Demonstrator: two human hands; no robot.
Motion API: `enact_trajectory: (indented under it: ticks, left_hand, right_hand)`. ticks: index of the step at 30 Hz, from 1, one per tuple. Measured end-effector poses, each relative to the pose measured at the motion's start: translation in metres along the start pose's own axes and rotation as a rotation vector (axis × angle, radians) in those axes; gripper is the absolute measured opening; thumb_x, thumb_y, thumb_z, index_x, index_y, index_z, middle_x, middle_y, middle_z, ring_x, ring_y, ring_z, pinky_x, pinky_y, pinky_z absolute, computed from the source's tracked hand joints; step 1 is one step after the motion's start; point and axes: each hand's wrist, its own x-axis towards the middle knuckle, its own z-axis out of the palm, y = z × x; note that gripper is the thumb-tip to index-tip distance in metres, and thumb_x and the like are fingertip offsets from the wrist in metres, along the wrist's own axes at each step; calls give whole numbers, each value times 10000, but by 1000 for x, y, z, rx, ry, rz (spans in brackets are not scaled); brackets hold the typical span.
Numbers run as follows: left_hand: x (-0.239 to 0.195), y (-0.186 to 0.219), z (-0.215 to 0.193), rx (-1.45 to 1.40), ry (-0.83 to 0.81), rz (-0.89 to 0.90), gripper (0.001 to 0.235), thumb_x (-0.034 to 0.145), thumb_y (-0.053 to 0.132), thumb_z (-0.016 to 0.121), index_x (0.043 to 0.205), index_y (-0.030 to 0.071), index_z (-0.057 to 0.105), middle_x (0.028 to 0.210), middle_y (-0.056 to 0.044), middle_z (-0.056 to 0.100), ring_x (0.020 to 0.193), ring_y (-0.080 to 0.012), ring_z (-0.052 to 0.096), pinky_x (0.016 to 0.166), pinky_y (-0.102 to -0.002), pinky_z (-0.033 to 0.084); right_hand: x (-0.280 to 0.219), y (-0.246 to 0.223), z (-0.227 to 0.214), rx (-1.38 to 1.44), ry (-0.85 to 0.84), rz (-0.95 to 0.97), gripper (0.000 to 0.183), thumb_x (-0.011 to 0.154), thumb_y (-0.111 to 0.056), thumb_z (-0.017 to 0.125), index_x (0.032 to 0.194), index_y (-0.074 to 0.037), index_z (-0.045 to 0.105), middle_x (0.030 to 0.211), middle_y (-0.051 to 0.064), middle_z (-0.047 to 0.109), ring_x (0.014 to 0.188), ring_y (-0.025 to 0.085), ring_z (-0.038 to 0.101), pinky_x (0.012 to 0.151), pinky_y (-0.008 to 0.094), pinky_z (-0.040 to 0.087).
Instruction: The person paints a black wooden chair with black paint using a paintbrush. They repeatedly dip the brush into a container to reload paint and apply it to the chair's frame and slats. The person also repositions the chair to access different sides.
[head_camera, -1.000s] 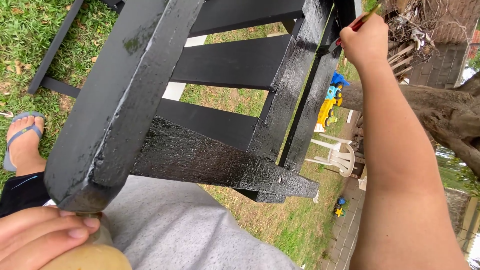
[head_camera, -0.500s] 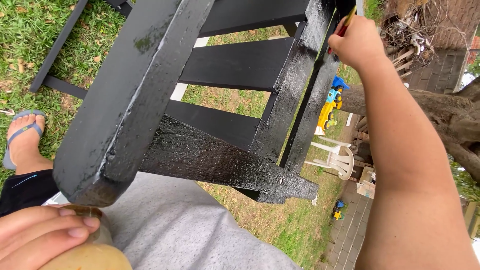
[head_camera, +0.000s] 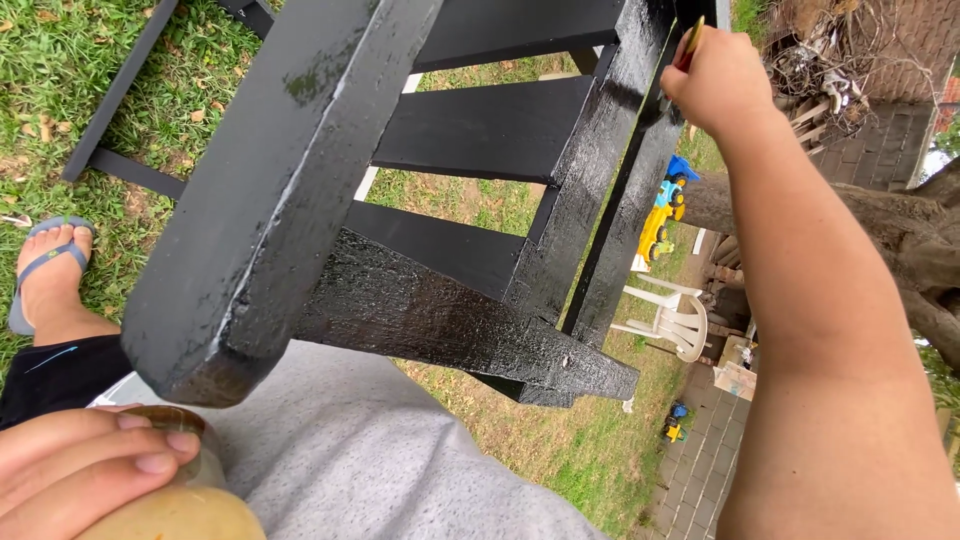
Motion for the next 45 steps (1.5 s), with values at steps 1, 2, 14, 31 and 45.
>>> enact_trajectory:
  ticks: [1,2,14,31,45]
  left_hand:
    - [0,1,-1,-1,11,-6,312,843,241,517,1006,-2,626,1044,-72,729,1187,-194,616,1162,-326,476]
    - [4,-1,-5,1,14,-8,312,843,241,517,1006,-2,626,1044,-72,729,1187,-194,616,1162,-326,476]
    - [9,-2,-10,-8,-49,-29,370,771,259,567,1040,18,648,1120,-89,720,1184,-161,634,1159,-307,473]
    - [20,1,-19,48,-173,80,347,840,243,504,1103,62,641,1158,-49,721,1212,-173,620,1136,-332,479]
    - [30,6,-42,40,-194,162,347,820,243,561,1056,-11,565,1085,-111,704,1187,-276,620,1202,-435,495]
  right_hand:
    - [6,6,7,-66,66,-59,219,1028,-99,621,831,-29,555,735,155,599,585,240,548,461,381,535]
    - [2,1,4,-66,67,-63,219,1028,-99,621,831,-29,555,735,155,599,585,240,548,461,381,535]
    - [-17,-15,-27,206,-116,118,131,1000,-66,595,890,4,593,809,135,584,635,203,536,514,317,529]
    - [-75,-49,-15,83,-281,60,291,950,-95,562,680,-59,462,620,75,440,521,199,356,431,354,329]
    - [-191,-43,15,298,-281,183,144,883,-118,586,754,-82,639,609,74,593,524,190,493,443,342,418]
